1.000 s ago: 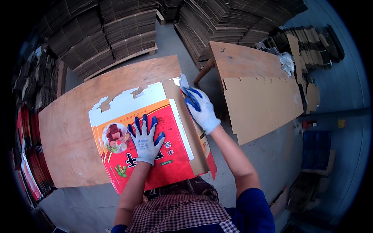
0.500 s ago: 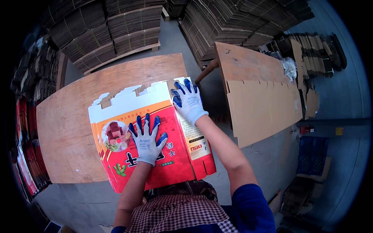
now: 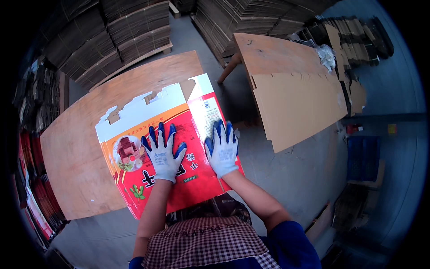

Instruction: The person wipes a flat cardboard sheet with a cloth, then repeatedly folds printed cardboard pieces into box shapes and stacks them on a wooden table. The person handles the cardboard by hand and uses a cloth for wiping.

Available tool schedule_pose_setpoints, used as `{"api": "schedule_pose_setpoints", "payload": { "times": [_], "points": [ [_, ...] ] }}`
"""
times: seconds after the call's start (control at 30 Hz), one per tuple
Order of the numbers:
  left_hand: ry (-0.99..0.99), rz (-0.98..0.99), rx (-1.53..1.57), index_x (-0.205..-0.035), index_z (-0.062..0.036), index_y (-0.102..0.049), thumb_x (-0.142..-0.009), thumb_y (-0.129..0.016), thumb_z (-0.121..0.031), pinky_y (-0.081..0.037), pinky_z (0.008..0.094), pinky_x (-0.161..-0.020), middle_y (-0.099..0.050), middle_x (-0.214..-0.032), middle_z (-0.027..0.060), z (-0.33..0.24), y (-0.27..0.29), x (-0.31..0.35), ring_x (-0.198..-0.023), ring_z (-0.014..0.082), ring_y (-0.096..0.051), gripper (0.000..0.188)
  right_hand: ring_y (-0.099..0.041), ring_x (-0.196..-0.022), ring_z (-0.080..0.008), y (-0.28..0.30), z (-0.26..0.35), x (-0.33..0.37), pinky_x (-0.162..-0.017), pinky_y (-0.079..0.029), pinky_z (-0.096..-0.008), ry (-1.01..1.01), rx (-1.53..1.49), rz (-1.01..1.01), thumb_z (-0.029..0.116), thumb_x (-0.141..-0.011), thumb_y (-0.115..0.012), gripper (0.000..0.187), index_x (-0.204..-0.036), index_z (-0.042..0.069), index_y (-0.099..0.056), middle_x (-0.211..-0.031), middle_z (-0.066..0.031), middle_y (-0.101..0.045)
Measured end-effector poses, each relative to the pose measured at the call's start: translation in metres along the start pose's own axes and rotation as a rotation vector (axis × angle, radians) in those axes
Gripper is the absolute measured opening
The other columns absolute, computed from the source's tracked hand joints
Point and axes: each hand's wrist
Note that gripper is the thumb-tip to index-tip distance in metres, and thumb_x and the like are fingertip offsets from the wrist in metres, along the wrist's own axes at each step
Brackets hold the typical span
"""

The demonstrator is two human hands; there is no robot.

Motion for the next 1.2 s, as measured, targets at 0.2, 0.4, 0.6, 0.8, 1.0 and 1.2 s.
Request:
{"api": "schedule_pose_setpoints", "payload": {
  "times": [0.2, 0.4, 0.6, 0.8, 1.0, 1.2],
  "points": [
    [-0.033, -0.026, -0.011, -0.152, -0.0204, -0.046, -0.090, -0.063, -0.053, -0.001, 0.0633, -0.122, -0.023, -0.166, 0.0132, -0.001, -0.002, -0.003, -0.155, 0.0405, -0.011, 0.072, -0.043, -0.136, -0.0428, 0.022, -0.023, 0.055, -0.108, -0.040, -0.0481, -0.382, -0.208, 0.216, 0.050, -0.087, -0.070, 0.098, -0.155, -0.006, -0.026, -0.151, -0.0282, -0.041],
    [0.043, -0.059, -0.098, -0.153, -0.0187, -0.044, -0.091, -0.062, -0.049, -0.004, 0.0615, -0.123, -0.021, -0.167, 0.0146, 0.010, -0.014, 0.010, -0.154, 0.0407, -0.014, 0.071, -0.052, -0.129, -0.0398, 0.027, -0.083, 0.025, -0.106, -0.040, -0.0507, -0.367, -0.600, 0.284, 0.049, -0.089, -0.067, 0.081, -0.150, 0.004, -0.040, -0.141, -0.0238, -0.053],
    [0.052, -0.069, -0.099, -0.153, -0.0127, -0.043, -0.089, -0.064, -0.041, -0.004, 0.0611, -0.124, -0.025, -0.164, 0.0204, 0.002, -0.013, 0.013, -0.153, 0.0421, -0.014, 0.073, -0.022, -0.151, -0.0423, -0.015, -0.237, -0.018, -0.118, -0.026, -0.0568, -0.775, 0.227, 0.459, 0.057, -0.077, -0.080, 0.116, -0.161, 0.007, -0.017, -0.164, -0.0184, -0.025],
    [0.069, -0.014, -0.131, -0.155, -0.0155, -0.040, -0.089, -0.062, -0.046, -0.005, 0.0619, -0.123, -0.025, -0.164, 0.0197, -0.004, -0.018, 0.010, -0.153, 0.0422, -0.014, 0.076, -0.045, -0.138, -0.0445, -0.057, -0.274, 0.017, -0.109, -0.042, -0.0563, -0.677, 0.341, 0.558, 0.015, -0.102, -0.036, 0.059, -0.158, 0.003, -0.023, -0.161, -0.0224, -0.031],
    [-0.002, -0.172, 0.061, -0.142, -0.0138, -0.057, -0.086, -0.068, -0.044, -0.008, 0.0637, -0.122, -0.037, -0.158, 0.0200, 0.013, -0.025, 0.013, -0.150, 0.0435, -0.022, 0.064, -0.062, -0.117, -0.0412, 0.066, -0.235, -0.003, -0.098, -0.051, -0.0519, -0.282, 0.090, 0.283, 0.026, -0.095, -0.057, 0.063, -0.152, 0.006, -0.039, -0.140, -0.0255, -0.055],
    [-0.070, -0.324, 0.460, -0.126, -0.0093, -0.068, -0.082, -0.076, -0.016, -0.035, 0.0482, -0.114, -0.059, -0.140, 0.0138, 0.042, -0.024, 0.024, -0.133, 0.0349, -0.050, 0.046, -0.054, -0.131, -0.0240, 0.304, -0.168, -0.040, -0.112, -0.041, -0.0341, -0.464, -0.891, -0.169, 0.017, -0.090, -0.064, 0.068, -0.153, 0.001, -0.042, -0.149, -0.0150, -0.052]
  ]
}}
Point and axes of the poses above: each hand's wrist, its own x-axis away from the middle knuckle, its own y-axis out of the back of the hand, z = x × y
